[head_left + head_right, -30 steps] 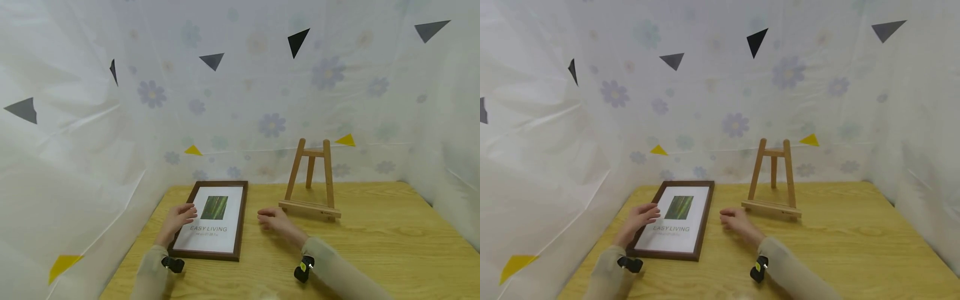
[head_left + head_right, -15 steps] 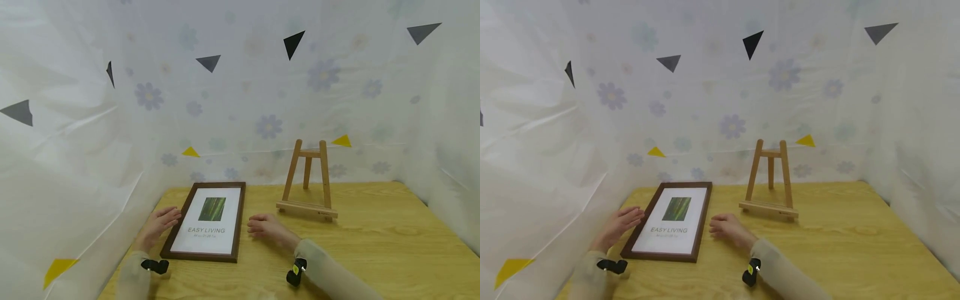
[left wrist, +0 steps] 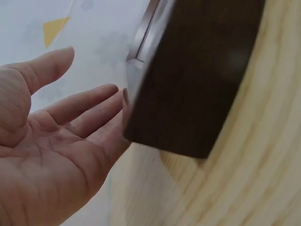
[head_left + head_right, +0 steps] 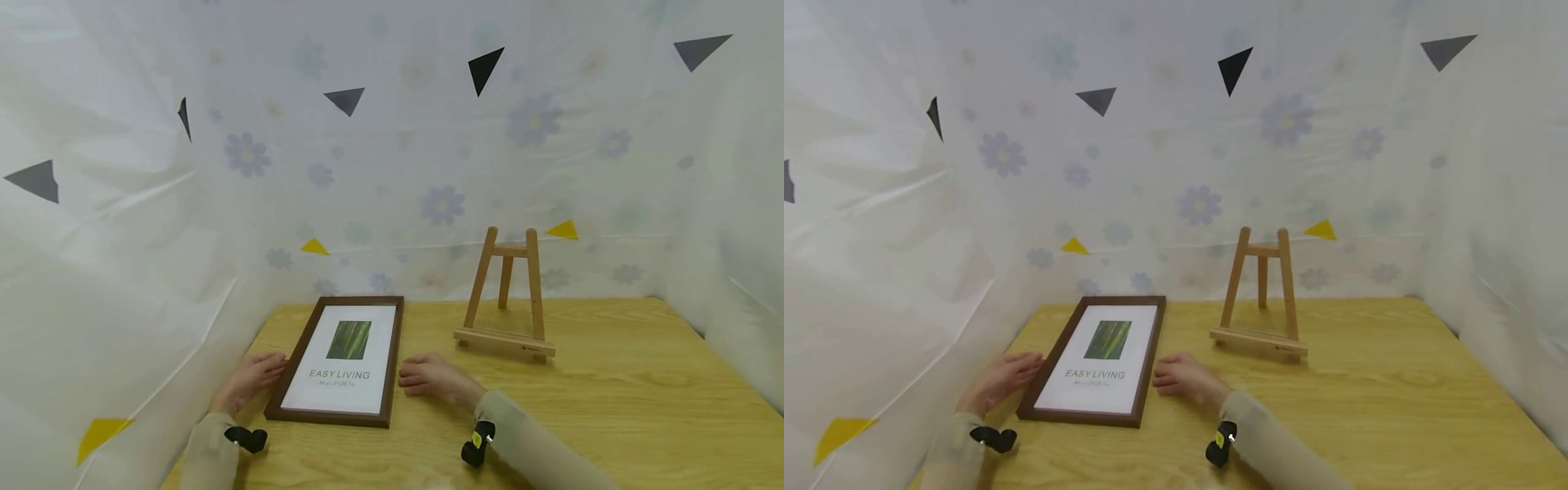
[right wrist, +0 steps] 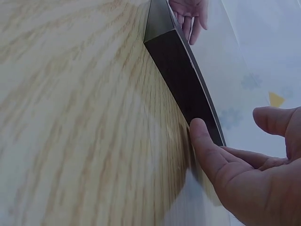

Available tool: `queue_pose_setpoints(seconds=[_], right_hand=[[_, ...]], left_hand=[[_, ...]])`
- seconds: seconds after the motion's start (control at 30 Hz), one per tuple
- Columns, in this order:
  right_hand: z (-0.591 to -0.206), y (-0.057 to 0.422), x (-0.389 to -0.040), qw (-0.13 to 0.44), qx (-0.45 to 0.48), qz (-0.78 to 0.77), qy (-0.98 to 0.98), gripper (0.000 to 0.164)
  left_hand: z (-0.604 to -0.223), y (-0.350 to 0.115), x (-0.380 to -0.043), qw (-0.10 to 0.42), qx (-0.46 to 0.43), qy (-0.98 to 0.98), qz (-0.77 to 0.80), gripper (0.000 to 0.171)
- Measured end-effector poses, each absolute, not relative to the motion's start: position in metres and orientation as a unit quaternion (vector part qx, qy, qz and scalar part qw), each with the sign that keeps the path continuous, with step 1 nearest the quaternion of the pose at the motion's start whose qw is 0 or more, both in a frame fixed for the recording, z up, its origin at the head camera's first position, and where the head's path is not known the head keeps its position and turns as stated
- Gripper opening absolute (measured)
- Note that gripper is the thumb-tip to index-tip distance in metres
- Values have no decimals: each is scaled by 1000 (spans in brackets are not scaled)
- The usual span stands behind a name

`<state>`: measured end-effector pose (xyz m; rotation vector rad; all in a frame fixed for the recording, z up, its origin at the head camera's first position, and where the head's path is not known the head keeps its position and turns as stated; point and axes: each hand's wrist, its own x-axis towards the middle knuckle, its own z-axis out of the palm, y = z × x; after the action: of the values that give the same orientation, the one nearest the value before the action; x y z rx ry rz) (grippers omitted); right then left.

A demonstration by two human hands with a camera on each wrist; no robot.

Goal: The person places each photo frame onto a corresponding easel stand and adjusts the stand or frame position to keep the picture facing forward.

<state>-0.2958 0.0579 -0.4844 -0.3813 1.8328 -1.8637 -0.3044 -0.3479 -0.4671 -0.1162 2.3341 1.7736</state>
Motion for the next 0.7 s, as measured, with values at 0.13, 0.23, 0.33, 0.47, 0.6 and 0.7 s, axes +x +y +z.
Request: queue_pose_setpoints(seconds=[0.13, 0.23, 0.33, 0.47, 0.6, 0.7], right_hand=[[-484, 53, -295, 246, -131, -688, 670, 55], [-484, 49, -294, 246, -127, -690, 668, 54], [-482, 46, -292, 252, -112, -697, 662, 51], [-480, 43, -291, 255, -77, -701, 662, 46], [-479, 41, -290, 244, -65, -701, 667, 44], [-479, 40, -289, 239, -66, -708, 661, 46]], left_hand=[[-468, -346, -304, 113, -46, 803, 583, 59], [-469, -346, -304, 120, -41, 810, 573, 56], [-471, -347, -304, 123, -31, 812, 569, 49], [-475, -350, -302, 126, -3, 816, 565, 45], [-475, -352, -299, 138, 20, 813, 566, 48], [-473, -353, -298, 147, 21, 809, 569, 52]])
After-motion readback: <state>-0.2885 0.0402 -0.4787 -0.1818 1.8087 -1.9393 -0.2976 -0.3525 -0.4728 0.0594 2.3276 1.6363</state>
